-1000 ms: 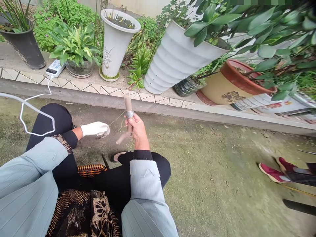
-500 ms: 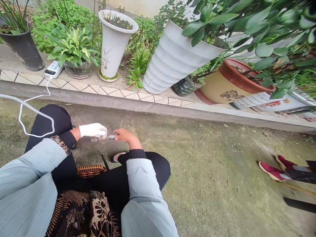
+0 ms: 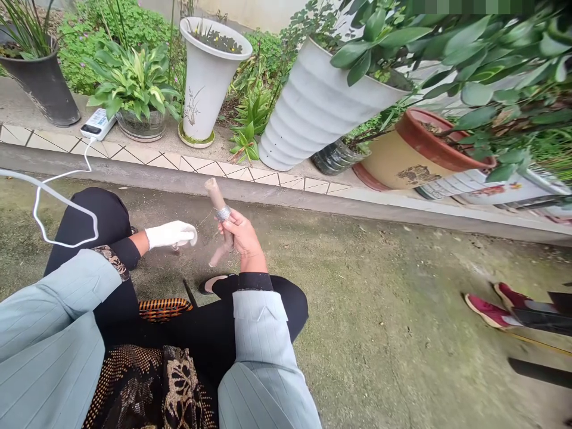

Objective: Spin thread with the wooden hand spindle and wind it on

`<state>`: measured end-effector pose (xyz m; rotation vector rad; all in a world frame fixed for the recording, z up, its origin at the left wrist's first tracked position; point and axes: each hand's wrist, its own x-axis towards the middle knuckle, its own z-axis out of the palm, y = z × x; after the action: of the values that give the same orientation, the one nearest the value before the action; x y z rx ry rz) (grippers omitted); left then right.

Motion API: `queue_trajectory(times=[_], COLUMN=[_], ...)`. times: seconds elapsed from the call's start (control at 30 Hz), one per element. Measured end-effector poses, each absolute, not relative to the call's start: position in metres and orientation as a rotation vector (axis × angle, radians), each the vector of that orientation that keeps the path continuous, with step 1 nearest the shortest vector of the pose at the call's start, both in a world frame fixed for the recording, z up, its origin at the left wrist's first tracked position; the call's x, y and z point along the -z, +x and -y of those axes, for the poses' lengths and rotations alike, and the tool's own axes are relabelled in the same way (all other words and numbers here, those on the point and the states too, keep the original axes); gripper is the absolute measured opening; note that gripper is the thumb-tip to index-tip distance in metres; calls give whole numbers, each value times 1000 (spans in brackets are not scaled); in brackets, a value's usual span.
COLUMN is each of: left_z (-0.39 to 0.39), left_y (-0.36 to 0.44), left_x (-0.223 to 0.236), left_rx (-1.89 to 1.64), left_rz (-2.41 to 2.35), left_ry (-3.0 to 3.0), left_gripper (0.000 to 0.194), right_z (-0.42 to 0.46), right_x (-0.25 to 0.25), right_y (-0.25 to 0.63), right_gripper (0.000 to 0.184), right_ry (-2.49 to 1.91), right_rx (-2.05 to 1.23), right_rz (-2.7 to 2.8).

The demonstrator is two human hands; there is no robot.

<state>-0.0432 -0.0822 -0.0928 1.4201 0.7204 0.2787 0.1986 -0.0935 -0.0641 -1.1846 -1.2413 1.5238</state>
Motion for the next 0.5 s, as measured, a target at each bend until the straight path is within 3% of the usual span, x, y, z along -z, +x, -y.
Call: queue_trajectory(times=[0.13,0.23,0.3,0.4,0.5], left_z=[90,91,89,83,75], left_y=[-37,-39,-43,-49,-55], left_x=[97,95,92,86,81], left_rx=[-176,-155,-135,-149,-191], left_rz=[-646,-685,-734,-797,-815], left_ry=[1447,1521,1580,1712,1687], left_gripper=[28,25,22,17,19], right_z=[87,85,86,90,93], right_x=[80,90,93,92,83], right_y=[190,188,187,188,190], right_gripper=[49,40,37,38,37], right_ry=[-1579,-1941,-1978,-1743,-1402], right_rx=[-1354,-1054,-1024,-1375,-1837], right_rz=[1395,1820,2160,2394,2252])
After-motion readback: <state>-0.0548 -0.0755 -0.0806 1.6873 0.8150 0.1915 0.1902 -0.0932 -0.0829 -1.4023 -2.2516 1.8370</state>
